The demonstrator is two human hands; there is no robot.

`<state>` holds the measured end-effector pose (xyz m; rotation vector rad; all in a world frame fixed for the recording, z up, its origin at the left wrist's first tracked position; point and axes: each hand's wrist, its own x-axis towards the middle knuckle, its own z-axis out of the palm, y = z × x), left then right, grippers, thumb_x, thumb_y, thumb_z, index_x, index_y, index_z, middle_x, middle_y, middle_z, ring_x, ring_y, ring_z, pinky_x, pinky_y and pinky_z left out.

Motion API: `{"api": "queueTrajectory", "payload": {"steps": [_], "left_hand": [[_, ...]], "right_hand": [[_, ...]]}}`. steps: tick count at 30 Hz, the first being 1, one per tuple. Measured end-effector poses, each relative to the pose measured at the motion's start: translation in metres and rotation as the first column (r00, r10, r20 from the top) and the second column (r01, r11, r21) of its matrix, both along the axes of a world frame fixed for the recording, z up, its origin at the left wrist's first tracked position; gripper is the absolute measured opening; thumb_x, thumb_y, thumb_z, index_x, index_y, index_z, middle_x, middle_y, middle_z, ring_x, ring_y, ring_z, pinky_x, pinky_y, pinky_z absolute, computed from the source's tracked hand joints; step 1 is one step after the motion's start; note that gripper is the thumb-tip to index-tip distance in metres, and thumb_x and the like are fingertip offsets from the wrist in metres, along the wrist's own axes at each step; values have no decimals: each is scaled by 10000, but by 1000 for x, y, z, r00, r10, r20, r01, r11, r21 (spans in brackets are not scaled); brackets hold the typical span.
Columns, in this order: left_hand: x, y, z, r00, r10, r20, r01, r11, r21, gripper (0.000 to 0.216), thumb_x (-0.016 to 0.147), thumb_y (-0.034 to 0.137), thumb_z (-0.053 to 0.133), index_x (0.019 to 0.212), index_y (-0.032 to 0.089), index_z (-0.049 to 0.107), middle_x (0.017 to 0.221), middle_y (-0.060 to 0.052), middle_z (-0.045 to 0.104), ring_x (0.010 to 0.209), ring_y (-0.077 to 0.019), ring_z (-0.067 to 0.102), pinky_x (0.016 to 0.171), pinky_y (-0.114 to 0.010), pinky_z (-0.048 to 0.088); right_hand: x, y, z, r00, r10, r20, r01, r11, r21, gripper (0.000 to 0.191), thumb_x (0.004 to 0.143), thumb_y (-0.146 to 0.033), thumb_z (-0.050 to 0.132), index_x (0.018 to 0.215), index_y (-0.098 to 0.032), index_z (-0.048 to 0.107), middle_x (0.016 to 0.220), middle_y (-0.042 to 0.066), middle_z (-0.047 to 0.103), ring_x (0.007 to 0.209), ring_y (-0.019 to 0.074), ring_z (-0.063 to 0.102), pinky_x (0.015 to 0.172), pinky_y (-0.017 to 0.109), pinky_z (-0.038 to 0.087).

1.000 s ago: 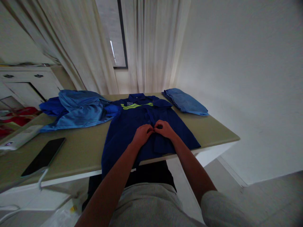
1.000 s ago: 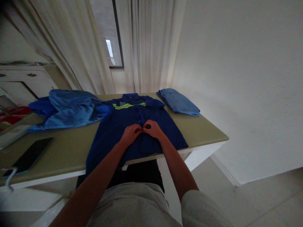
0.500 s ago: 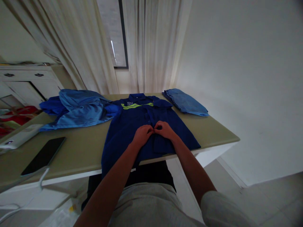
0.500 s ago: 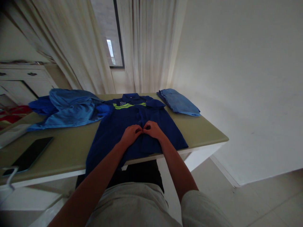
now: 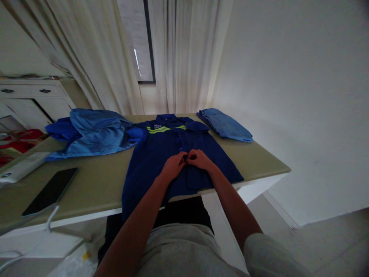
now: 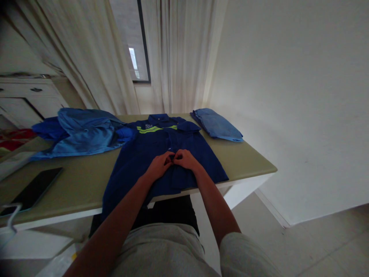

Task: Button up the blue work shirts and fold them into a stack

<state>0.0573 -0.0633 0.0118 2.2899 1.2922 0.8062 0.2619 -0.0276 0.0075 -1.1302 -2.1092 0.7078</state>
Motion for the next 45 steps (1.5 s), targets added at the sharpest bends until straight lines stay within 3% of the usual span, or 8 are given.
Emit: {"api": "queueTrajectory", "payload": {"steps": [6,11,17,23,31,39,45], "left_hand": [[2,-4,2,998,31,-54,-29,999,41,155,904,144,631,1016,243,669,939,-16,730,878,-200,683,790,-305,489],[3,-3,2,988,102,-112,-95,993,70,90,897,196,657,980,231,667,931,-32,734,908,-225,676,824,-333,492],[1,-4,5,999,35,-21,-36,999,-36,244,823,189,681,1062,237,662,968,-19,756,892,-209,686,803,-319,509],[1,-5,5,1000,21,-8,-21,1000,1,345,809,116,665,1133,235,662,973,-21,756,955,-224,673,863,-342,517],[0,-1,-2,999,19,-28,-17,998,56,347,874,103,633,1193,225,695,1000,-48,763,1008,-241,667,950,-374,508],[1,-3,1,999,46,17,-47,998,49,169,826,137,647,960,228,694,915,-23,741,884,-204,684,812,-311,514],[2,-5,4,997,78,0,-78,996,42,124,802,155,654,892,230,691,884,-17,734,857,-204,683,788,-308,508]], "right_hand": [[-1,-3,6,1000,6,25,-7,1000,10,61,804,-218,776,781,-179,736,774,3,708,708,145,622,662,254,432],[-3,-5,10,999,14,29,-15,1000,25,8,801,-176,737,796,-171,733,802,12,712,731,146,632,691,254,447],[-4,-5,9,998,-35,58,34,999,10,31,781,-176,757,791,-169,728,793,11,714,717,144,631,677,253,444],[-2,-3,5,997,-80,14,80,997,12,85,767,-217,800,776,-180,723,757,2,710,688,142,616,647,253,436],[-1,0,2,999,-41,2,41,999,32,59,782,-212,788,756,-182,743,786,10,708,701,140,621,673,258,452],[-1,1,1,1000,21,17,-22,999,46,54,807,-220,790,785,-178,764,833,23,711,756,149,640,700,256,458],[-2,-1,3,1000,0,25,-1,999,51,165,832,-319,807,767,-181,744,812,27,709,733,151,631,677,261,447]]}}
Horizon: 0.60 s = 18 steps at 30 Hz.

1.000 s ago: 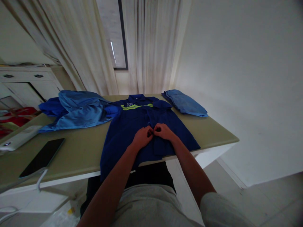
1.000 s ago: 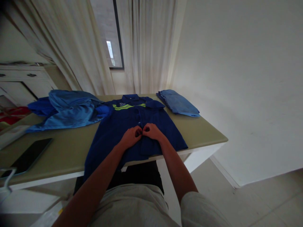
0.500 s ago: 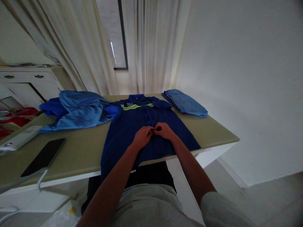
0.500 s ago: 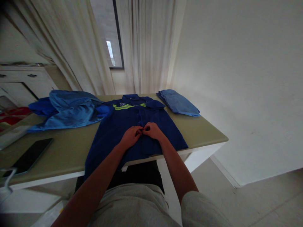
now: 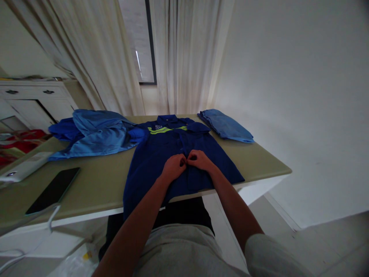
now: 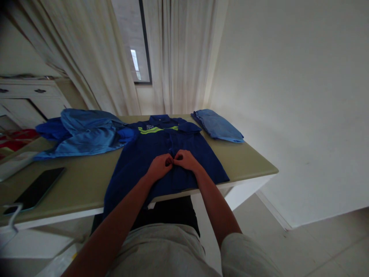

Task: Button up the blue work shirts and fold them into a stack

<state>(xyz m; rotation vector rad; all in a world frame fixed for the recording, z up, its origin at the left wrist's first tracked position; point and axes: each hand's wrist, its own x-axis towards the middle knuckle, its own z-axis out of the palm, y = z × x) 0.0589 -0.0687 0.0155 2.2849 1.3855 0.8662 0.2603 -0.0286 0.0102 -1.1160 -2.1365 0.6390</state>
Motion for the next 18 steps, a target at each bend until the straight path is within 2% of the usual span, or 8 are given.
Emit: {"api": "queueTrajectory", "payload": {"steps": [3,8,15,18], "left_hand": [[1,-1,2,999,17,-41,-18,1000,-11,112,826,180,649,910,236,696,886,-17,739,856,-209,685,781,-311,503],[1,-2,4,999,25,-42,-26,1000,-13,77,830,201,664,893,233,696,863,-16,738,814,-204,681,752,-307,494],[0,-2,2,999,26,-44,-24,998,57,91,855,186,633,925,230,670,884,-23,708,844,-203,660,788,-312,490],[-1,-1,1,1000,9,-20,-8,998,56,114,865,170,621,946,231,673,911,-27,717,875,-200,670,825,-311,499]], "right_hand": [[-1,0,1,1000,-8,2,8,1000,12,179,867,-326,769,764,-183,737,799,23,709,716,148,619,672,263,441],[-1,1,2,999,-42,28,42,999,30,156,886,-204,678,741,-180,730,770,12,707,706,140,609,683,261,433],[1,0,1,999,-6,-40,4,998,-69,48,824,-201,719,812,-172,755,780,18,731,713,154,644,681,263,462],[2,-1,2,997,10,-70,-17,994,-104,68,806,-208,734,852,-172,770,797,19,742,716,156,650,669,259,471]]}}
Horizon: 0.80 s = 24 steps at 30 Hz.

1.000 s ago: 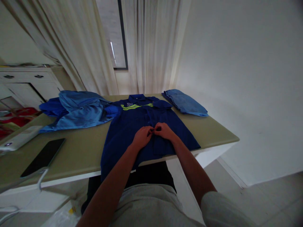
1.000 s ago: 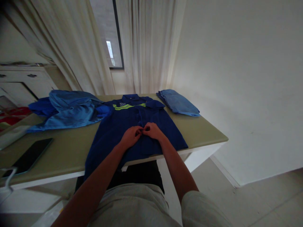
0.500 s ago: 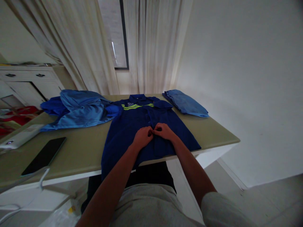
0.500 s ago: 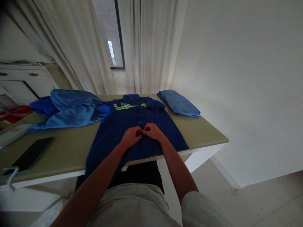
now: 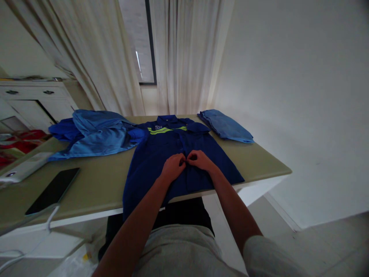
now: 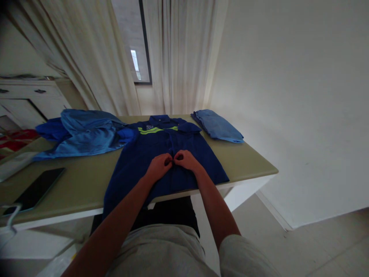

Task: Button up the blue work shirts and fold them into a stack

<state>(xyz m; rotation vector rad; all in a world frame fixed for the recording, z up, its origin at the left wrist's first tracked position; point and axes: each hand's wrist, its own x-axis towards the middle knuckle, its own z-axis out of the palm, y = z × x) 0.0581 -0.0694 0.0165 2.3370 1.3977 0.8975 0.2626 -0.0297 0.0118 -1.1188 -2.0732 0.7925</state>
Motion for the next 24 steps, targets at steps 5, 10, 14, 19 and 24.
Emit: {"api": "queueTrajectory", "payload": {"steps": [5,10,14,19,24], "left_hand": [[-1,3,-3,996,0,87,3,999,-38,119,885,171,618,949,235,695,911,-17,750,844,-194,696,802,-309,516],[-2,5,-3,984,10,176,11,993,-116,153,860,124,627,932,234,706,855,3,759,812,-180,710,801,-301,529],[-2,5,-4,976,15,217,18,988,-151,118,868,173,642,946,226,713,832,4,756,785,-175,707,756,-288,526],[-1,6,-5,993,22,114,-9,993,-117,102,913,247,641,897,204,733,864,-29,758,797,-190,690,749,-299,509],[-5,12,-3,998,-12,65,23,984,-178,104,920,214,656,934,201,758,894,-27,753,804,-182,671,779,-303,504]], "right_hand": [[1,0,2,999,42,-14,-42,999,-6,88,797,-216,745,871,-177,776,797,15,740,695,153,637,643,256,465],[0,-1,3,999,5,35,-7,999,37,61,784,-168,752,843,-181,760,778,8,721,692,147,623,644,255,443],[-1,-3,3,998,3,58,-9,996,92,68,781,-138,750,828,-184,732,809,0,695,716,139,610,664,250,430],[-3,-4,3,998,41,54,-47,992,116,109,753,-104,768,772,-181,694,808,-13,643,716,130,579,685,250,425],[-5,-5,4,996,48,73,-56,992,113,115,752,-96,776,773,-182,702,815,-15,631,716,125,579,674,243,418]]}}
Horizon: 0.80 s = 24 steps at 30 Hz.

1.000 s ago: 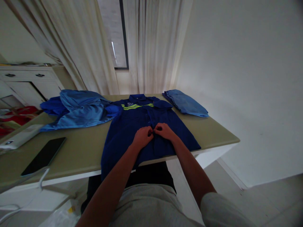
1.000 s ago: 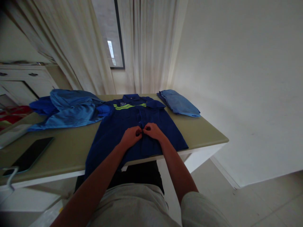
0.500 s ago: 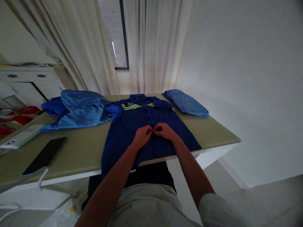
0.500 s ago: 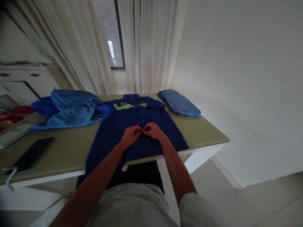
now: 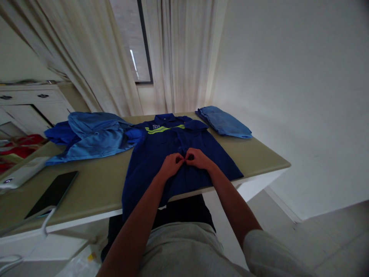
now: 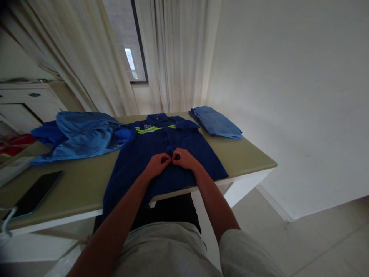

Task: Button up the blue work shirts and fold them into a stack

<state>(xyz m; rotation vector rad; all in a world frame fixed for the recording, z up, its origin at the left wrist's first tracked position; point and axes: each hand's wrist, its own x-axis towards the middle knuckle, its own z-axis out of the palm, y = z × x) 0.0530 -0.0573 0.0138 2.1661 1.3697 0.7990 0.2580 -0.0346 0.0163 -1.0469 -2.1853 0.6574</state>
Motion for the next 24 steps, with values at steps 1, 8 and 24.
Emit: {"api": "queueTrajectory", "payload": {"steps": [1,8,24], "left_hand": [[-1,1,1,1000,0,-16,0,1000,-6,101,920,216,665,938,201,764,899,-29,745,812,-181,666,787,-306,502],[-5,1,1,973,50,-224,-39,998,56,70,905,263,721,932,235,779,998,-55,670,982,-235,631,847,-356,471],[-3,-5,-1,984,-11,-175,36,989,141,65,857,265,682,887,246,736,909,-23,664,896,-217,619,814,-345,451]], "right_hand": [[0,0,0,1000,-1,3,1,1000,1,112,754,-95,775,775,-180,704,814,-15,630,710,123,577,672,241,416],[-4,-1,1,999,-41,-27,41,999,3,112,759,-60,737,788,-166,715,807,-11,648,686,111,564,665,231,417],[-2,4,-3,999,-29,17,29,999,35,87,789,-101,726,730,-163,714,782,3,666,727,134,602,708,257,420]]}}
